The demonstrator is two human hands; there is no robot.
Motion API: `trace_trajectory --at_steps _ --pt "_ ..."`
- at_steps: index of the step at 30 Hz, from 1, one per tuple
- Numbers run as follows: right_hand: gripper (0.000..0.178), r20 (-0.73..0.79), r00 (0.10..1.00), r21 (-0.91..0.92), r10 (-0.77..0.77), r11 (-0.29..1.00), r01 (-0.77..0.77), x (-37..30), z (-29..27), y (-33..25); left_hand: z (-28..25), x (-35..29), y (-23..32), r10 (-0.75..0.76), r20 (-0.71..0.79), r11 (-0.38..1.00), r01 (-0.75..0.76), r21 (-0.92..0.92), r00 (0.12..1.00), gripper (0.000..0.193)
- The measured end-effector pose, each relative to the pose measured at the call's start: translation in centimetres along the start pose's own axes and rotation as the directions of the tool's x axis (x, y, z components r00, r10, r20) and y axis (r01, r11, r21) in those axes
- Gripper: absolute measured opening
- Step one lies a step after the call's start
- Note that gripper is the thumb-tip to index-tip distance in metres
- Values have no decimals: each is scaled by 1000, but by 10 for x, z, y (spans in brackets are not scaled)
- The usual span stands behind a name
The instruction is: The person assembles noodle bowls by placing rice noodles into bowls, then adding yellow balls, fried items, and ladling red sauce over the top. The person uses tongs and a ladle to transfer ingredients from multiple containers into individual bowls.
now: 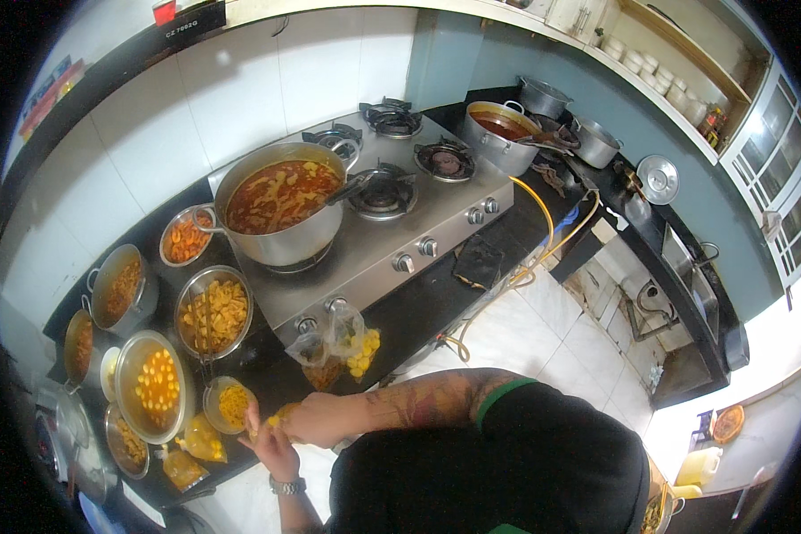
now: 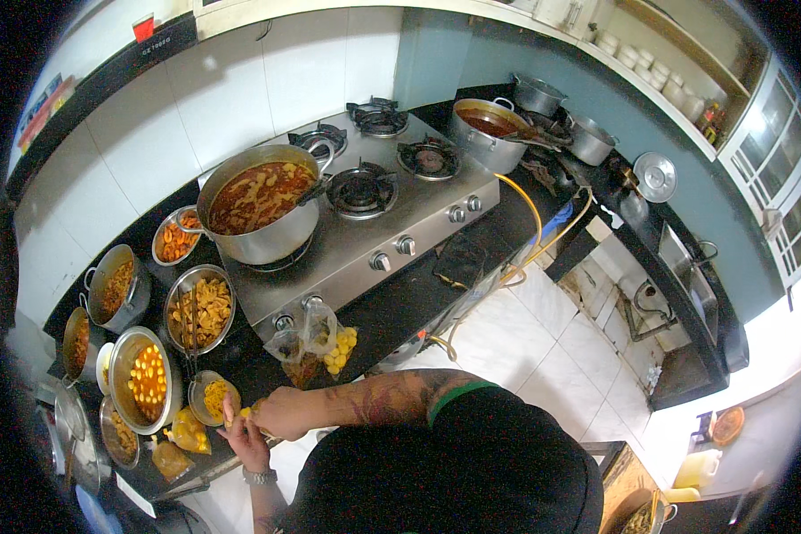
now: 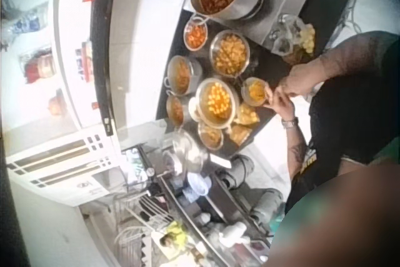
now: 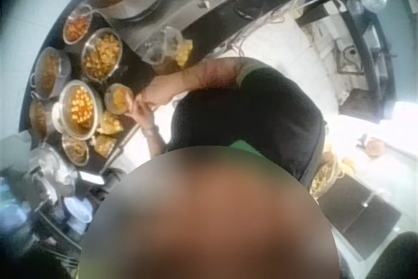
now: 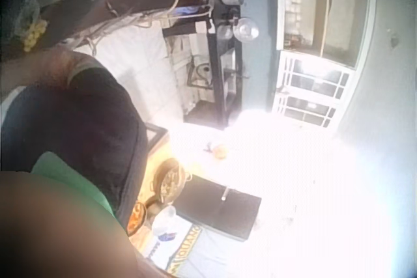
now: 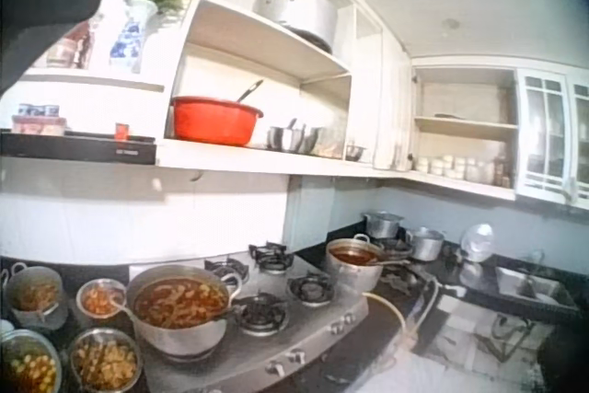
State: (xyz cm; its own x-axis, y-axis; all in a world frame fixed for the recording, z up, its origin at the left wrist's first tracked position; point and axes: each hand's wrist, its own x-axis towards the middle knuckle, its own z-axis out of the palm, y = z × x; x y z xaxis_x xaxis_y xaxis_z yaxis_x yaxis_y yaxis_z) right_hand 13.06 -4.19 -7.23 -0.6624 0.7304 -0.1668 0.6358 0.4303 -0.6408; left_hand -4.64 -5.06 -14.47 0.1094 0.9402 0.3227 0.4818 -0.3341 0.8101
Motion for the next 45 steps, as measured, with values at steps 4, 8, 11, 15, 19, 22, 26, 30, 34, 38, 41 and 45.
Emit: trace_trajectory --at_steps 4,8,11,15,19,22,26,30,34,38,41,45 --pt "18 26 999 430 24 902 -33 13 7 23 22 -9 -8 -128 -165 924 57 -379 978 20" --pt "22 463 845 886 269 -150 -438 26 7 40 15 -11 -22 314 -54 900 -279 336 948 19" --pt "20 155 976 663 151 717 -216 24 5 23 8 -1 -28 245 89 801 -253 542 965 11" --pt "42 -84 996 -19 4 1000 -5 17 -1 -9 5 29 -37 192 105 927 -215 306 976 28" --pt "49 -35 995 209 96 974 -86 9 -3 -12 1 41 -49 179 174 906 -231 353 968 29" --pt "51 -3 996 203 87 976 -84 -1 0 1 -2 35 -58 146 139 806 -199 558 980 26" --pt "49 193 956 188 221 948 -257 -29 0 22 2 14 -52 64 -21 711 -31 702 998 36" --pt "48 183 934 269 306 898 -347 -63 -3 44 30 -6 -25 -84 105 981 64 183 991 35" --pt "50 156 887 392 434 797 -459 -94 -2 67 103 10 -15 -538 678 -127 747 -652 501 35" --pt "52 81 895 409 440 804 -432 -127 -1 88 153 37 -30 -550 586 -317 501 -805 595 36" --pt "49 18 914 331 405 860 -388 -155 -2 101 168 38 -31 -678 516 -371 363 -855 524 40" --pt "51 107 907 414 407 811 -413 -180 -9 122 176 28 -19 -626 460 -398 249 -883 629 43"
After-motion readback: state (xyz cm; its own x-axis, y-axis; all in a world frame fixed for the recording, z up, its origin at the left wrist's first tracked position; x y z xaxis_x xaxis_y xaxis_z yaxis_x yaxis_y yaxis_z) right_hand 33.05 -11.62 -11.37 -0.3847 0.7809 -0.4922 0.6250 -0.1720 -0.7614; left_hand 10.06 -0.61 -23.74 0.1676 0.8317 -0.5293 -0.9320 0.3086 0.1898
